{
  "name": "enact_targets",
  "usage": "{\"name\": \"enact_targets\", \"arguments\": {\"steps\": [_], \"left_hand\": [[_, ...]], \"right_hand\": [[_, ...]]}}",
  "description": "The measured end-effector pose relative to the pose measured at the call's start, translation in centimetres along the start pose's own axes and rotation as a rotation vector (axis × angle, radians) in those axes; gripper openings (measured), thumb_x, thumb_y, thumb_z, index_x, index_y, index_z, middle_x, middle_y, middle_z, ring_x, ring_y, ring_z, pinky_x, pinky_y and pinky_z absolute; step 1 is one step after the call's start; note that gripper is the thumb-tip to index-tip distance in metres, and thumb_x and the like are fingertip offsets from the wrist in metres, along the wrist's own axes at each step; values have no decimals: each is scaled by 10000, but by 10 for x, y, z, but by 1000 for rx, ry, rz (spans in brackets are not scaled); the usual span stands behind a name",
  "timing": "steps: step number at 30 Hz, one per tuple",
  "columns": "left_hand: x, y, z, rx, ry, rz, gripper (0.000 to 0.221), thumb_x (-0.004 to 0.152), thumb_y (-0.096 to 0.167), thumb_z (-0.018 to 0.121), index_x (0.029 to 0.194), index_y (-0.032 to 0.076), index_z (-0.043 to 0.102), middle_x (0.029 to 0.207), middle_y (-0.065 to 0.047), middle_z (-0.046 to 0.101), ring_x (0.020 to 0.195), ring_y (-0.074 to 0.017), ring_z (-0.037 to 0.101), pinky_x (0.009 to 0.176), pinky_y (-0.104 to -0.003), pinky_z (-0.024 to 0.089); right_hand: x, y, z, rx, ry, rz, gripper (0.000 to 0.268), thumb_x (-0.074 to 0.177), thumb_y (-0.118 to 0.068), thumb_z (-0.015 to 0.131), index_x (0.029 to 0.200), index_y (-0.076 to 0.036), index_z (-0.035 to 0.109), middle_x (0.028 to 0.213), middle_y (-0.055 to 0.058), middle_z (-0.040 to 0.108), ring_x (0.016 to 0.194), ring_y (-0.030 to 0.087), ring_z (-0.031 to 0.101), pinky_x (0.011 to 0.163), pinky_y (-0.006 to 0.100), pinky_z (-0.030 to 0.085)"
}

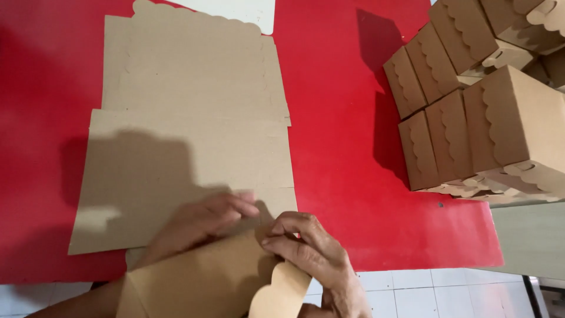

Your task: Folding and assembling cardboard boxes from flat sheets by tucking in tabs.

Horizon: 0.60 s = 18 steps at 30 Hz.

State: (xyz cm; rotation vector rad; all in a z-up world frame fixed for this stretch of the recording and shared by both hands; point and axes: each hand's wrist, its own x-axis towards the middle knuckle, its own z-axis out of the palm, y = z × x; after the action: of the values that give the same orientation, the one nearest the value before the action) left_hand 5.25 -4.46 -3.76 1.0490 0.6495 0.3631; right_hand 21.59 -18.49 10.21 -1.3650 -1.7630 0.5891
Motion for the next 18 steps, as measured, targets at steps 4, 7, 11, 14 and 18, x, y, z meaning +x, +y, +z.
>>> {"name": "enact_targets", "arguments": {"steps": [4,7,11,14,18], "left_hand": [[-42,56,-21,-294,-728,559,864,1127,666,426,1480,-123,440,1654,-205,319,1415,-231,464,1292,-507,197],[-79,72,-8,94,-334,650,552,926,469,698,1265,33,691,1472,-227,633,1449,-344,554,1216,-532,329],[-85,69,1,41,-281,756,307,992,276,740,1196,49,707,1282,-212,727,1321,-393,687,1216,-574,487],[-81,70,2,129,-275,833,293,977,243,724,1196,49,699,1263,-212,733,1275,-382,729,1208,-557,527],[-77,51,9,315,-225,741,219,960,221,668,964,26,768,1221,-138,763,1230,-302,734,1069,-398,513]], "right_hand": [[-6,19,1,57,-51,-36,375,847,-174,537,1164,12,612,1139,167,590,1011,279,680,825,341,529],[-10,21,2,18,5,11,525,1017,-483,473,1189,-19,648,1182,157,655,1083,266,731,919,324,553],[-9,22,1,-25,-43,-19,480,836,-316,521,1187,-10,639,1197,173,661,1110,309,717,909,394,566],[-13,32,0,20,-59,-42,515,858,-368,574,1214,1,624,1237,192,657,1154,338,705,953,439,567],[-9,33,-1,5,-140,-56,563,832,-370,629,1249,9,602,1241,228,629,1183,387,701,958,470,567]]}}
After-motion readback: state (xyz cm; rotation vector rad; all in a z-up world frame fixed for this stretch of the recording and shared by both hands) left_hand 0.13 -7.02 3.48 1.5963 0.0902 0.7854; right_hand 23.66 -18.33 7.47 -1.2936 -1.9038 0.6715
